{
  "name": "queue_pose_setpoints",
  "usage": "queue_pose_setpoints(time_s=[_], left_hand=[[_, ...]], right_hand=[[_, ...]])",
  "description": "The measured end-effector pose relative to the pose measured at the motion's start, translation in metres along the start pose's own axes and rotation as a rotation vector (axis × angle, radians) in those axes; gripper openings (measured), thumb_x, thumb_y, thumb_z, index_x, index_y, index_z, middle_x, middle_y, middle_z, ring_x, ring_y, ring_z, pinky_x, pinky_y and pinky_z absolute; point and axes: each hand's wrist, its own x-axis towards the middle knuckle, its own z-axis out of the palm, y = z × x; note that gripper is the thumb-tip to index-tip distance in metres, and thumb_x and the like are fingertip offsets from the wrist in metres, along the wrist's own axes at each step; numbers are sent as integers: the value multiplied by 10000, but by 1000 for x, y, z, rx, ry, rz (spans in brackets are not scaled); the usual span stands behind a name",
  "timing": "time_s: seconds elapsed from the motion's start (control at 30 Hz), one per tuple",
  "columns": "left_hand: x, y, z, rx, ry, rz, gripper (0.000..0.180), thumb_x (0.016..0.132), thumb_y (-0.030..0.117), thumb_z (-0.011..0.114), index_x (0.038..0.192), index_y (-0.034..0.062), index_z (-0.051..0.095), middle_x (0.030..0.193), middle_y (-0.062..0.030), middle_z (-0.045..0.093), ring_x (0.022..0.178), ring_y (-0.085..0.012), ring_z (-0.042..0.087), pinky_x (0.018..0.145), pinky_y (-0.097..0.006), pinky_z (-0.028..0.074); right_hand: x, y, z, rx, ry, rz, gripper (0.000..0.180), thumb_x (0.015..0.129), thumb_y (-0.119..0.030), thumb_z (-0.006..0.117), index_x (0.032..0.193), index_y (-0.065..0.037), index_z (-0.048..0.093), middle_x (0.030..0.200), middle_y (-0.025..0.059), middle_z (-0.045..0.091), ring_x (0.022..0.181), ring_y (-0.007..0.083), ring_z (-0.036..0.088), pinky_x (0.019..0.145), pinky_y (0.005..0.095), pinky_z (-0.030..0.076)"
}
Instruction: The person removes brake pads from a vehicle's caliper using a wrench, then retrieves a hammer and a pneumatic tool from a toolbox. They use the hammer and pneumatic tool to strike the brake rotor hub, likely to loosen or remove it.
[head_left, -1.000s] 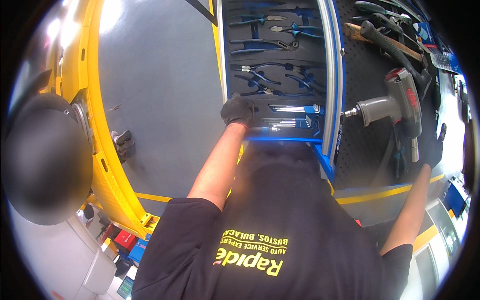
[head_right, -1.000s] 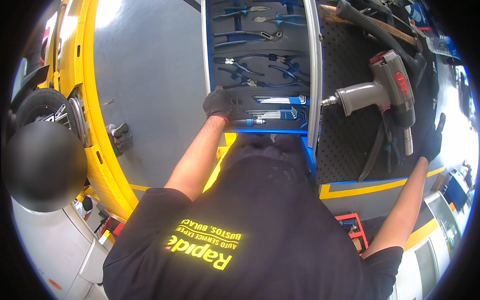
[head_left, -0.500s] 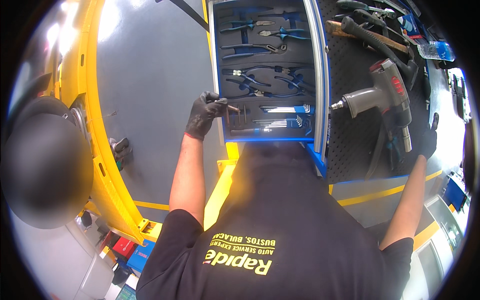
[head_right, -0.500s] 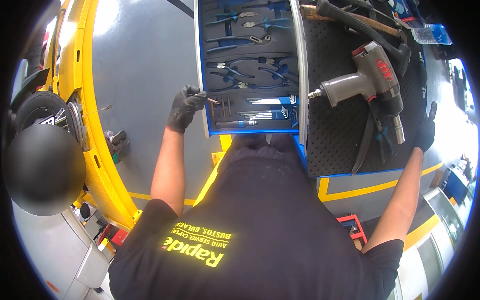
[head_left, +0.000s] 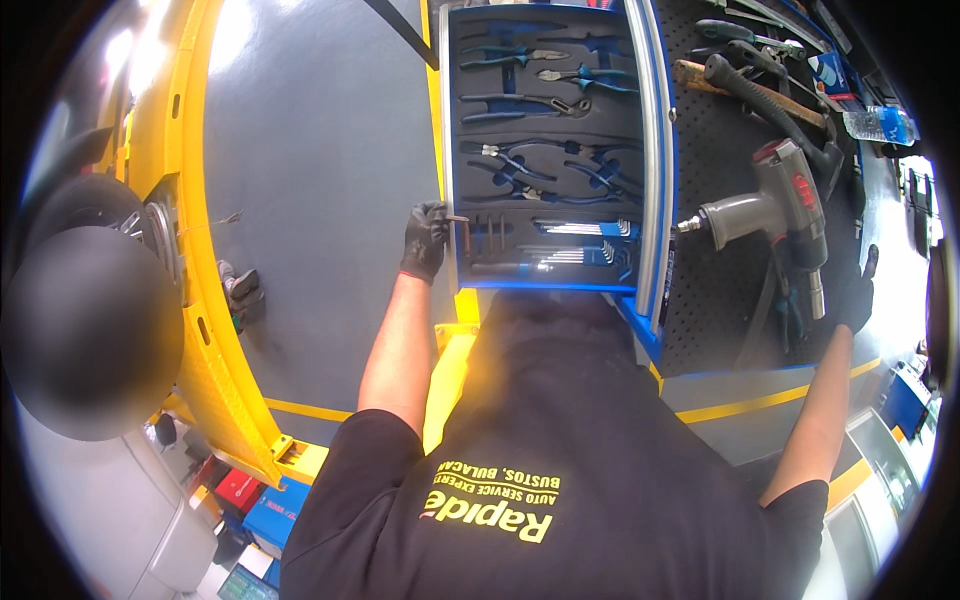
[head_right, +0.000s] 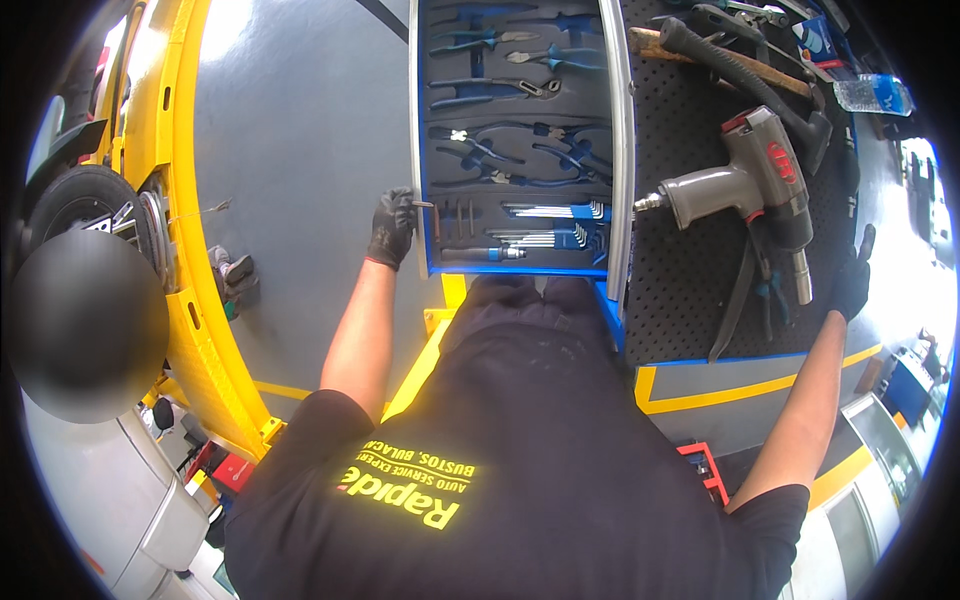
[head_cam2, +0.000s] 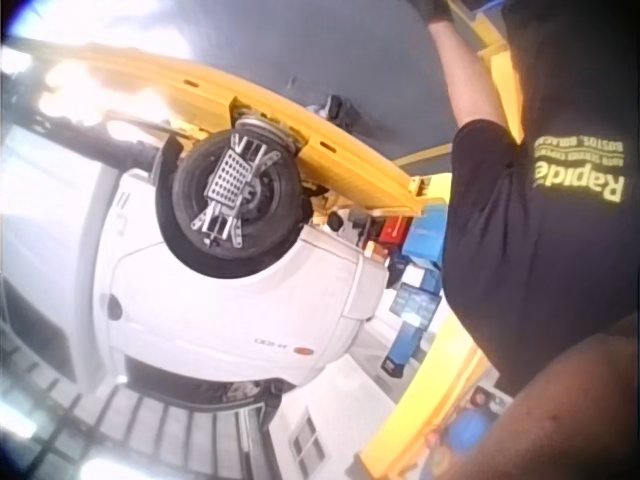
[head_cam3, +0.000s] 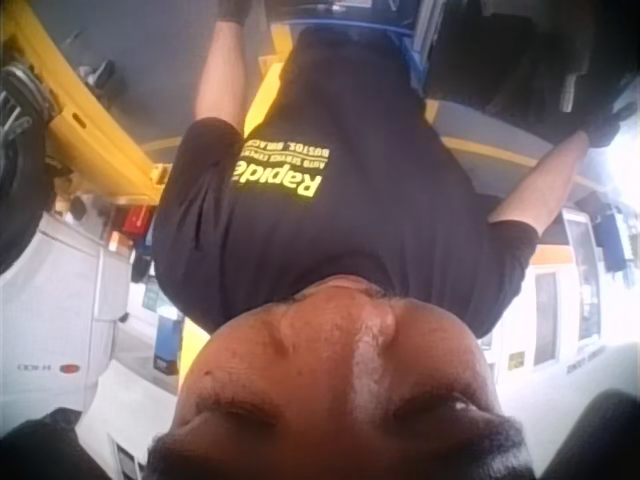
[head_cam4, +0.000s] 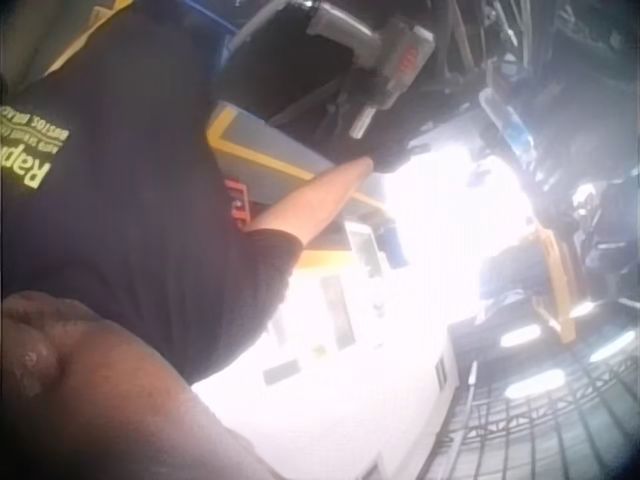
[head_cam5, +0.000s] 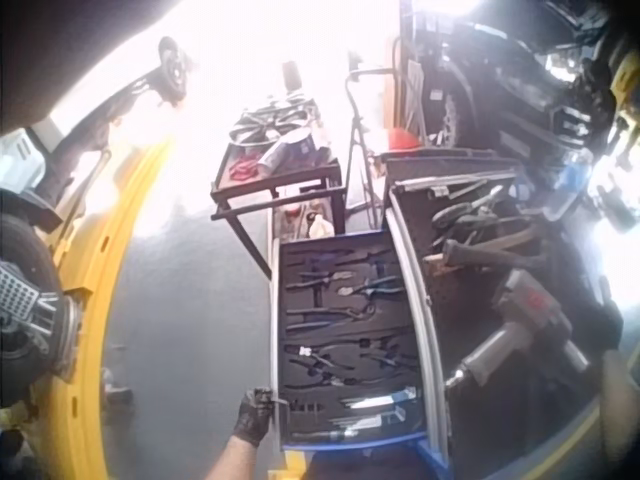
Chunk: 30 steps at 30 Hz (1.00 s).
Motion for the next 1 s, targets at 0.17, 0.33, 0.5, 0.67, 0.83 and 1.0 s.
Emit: queue_pose_setpoints(time_s=[0.17, 0.33, 0.5, 0.67, 0.83, 1.0], left_hand=[[-5, -8, 11, 107, -22, 99, 169, 993, 158, 493, 1082, 39, 571, 779, 19, 545, 621, -38, 492, 537, -189, 414], [-5, -12, 60, 471, -182, 535, 233, 970, 209, 540, 1076, 11, 599, 840, -73, 614, 710, -191, 575, 671, -335, 490], [-32, 65, 130, -708, -374, -46, 6, 942, 85, 584, 941, 82, 590, 790, -49, 581, 723, -180, 613, 675, -313, 544], [-107, 188, 213, -353, -389, 286, 54, 938, 88, 609, 948, 52, 569, 839, -96, 650, 805, -212, 676, 736, -333, 562], [-70, 84, 211, 296, -99, 260, 137, 978, 179, 546, 910, 61, 538, 743, -53, 589, 679, -120, 624, 529, -272, 498], [-45, -99, 198, 333, -221, -188, 277, 840, -2, 522, 1056, 82, 672, 1095, -97, 687, 1005, -202, 634, 897, -342, 485]], right_hand=[[-11, -21, -23, 98, -41, 80, 561, 1016, -308, 434, 1510, -397, 184, 876, 191, 642, 779, 345, 648, 719, 472, 484], [-24, -21, -29, -73, 70, -78, 372, 977, -278, 449, 1349, -274, 461, 1061, 154, 639, 813, 336, 644, 731, 454, 509], [-16, -20, -12, 126, 103, 102, 337, 946, -420, 461, 1058, -144, 619, 1134, 163, 645, 842, 388, 644, 737, 487, 507], [-17, -21, -2, 394, 144, 204, 329, 899, -435, 539, 977, -119, 589, 969, 214, 662, 937, 435, 621, 771, 526, 488], [-24, -11, 13, 475, 127, 135, 329, 892, -421, 552, 977, -108, 606, 931, 221, 674, 902, 448, 629, 741, 528, 489], [-9, -9, 6, 342, 212, -68, 385, 953, -341, 504, 1318, -255, 417, 945, 182, 650, 848, 382, 646, 701, 493, 503]])
